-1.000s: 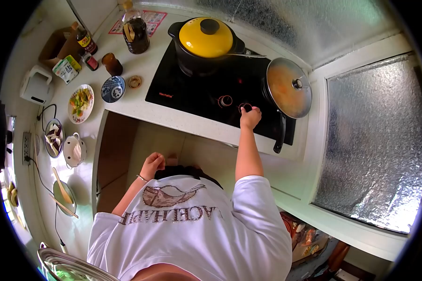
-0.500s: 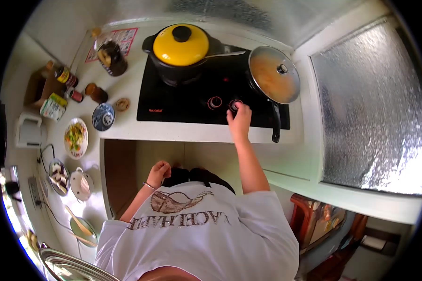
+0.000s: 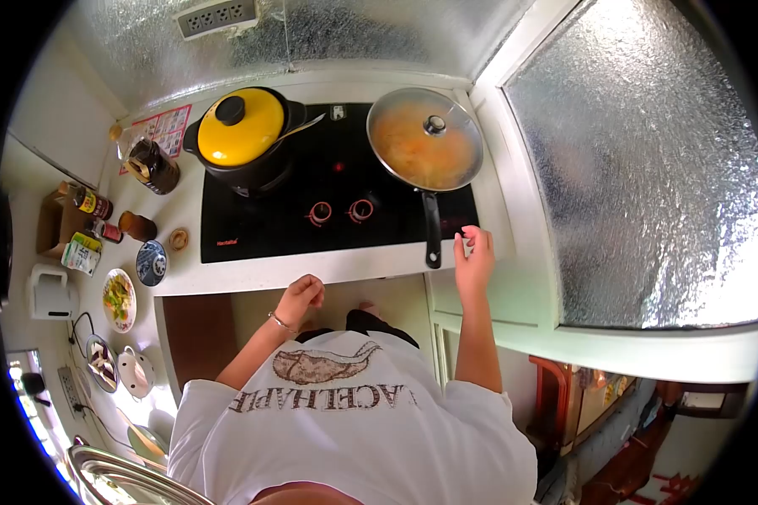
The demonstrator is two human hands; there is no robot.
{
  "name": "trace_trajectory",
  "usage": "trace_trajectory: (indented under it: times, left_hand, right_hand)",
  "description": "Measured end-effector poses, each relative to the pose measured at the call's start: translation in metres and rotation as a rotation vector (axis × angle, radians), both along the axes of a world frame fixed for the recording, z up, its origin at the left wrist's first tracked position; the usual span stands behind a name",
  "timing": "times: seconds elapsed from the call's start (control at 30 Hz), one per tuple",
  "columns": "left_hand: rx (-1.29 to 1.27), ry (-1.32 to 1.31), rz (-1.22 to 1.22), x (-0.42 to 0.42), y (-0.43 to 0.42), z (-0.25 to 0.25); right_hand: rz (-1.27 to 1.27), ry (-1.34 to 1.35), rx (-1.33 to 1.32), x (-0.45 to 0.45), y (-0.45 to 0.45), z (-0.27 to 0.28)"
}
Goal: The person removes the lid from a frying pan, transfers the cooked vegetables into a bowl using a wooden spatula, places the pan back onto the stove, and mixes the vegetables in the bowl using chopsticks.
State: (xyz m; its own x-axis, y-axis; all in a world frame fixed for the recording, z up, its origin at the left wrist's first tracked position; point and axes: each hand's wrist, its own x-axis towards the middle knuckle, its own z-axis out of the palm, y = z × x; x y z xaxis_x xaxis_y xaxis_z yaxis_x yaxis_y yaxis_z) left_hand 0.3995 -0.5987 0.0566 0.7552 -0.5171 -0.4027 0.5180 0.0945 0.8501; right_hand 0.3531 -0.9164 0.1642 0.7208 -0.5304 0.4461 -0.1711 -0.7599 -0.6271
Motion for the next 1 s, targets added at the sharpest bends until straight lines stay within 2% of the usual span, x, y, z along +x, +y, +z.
trace_trajectory:
  times: [0.17,0.3,0.37,0.43,0.5,0.53,0.7,0.8,0.87,0.93,1.0]
  left_hand:
    - [0.014,-0.097,-0.176,-0.001,-0.081,0.021]
    - [0.071,-0.16,-0.113,0.002,-0.157,0.05]
    - [0.096,-0.141,-0.08,0.01,-0.19,0.056]
    - [0.11,-0.13,-0.05,0.016,-0.217,0.058]
    - [-0.043,0.124,-0.081,0.02,-0.236,0.078]
    - [-0.083,0.259,0.006,0.02,-0.247,0.08]
    - [-0.112,0.283,0.045,0.023,-0.259,0.07]
    - [-0.121,0.287,0.072,0.022,-0.261,0.072]
    - [-0.122,0.297,0.086,0.02,-0.261,0.072]
    - [-0.134,0.309,0.076,0.021,-0.258,0.07]
    - [-0.141,0.297,0.084,0.018,-0.256,0.071]
  right_hand:
    - [0.065,-0.133,-0.046,0.022,-0.078,0.027]
    - [0.152,-0.145,0.016,0.032,-0.125,0.032]
    - [0.238,-0.116,0.199,0.036,-0.131,0.026]
    - [0.294,-0.126,0.201,0.036,-0.137,0.015]
    - [0.324,-0.105,0.302,0.035,-0.138,0.009]
    - [0.332,-0.102,0.312,0.033,-0.138,0.008]
    - [0.361,-0.115,0.381,0.034,-0.147,0.011]
    - [0.373,-0.181,0.228,0.053,-0.159,0.032]
    - [0.414,-0.121,0.064,0.082,-0.163,0.06]
    - [0.554,-0.096,-0.078,0.132,-0.163,0.069]
    - [0.641,0.038,-0.255,0.183,-0.155,0.067]
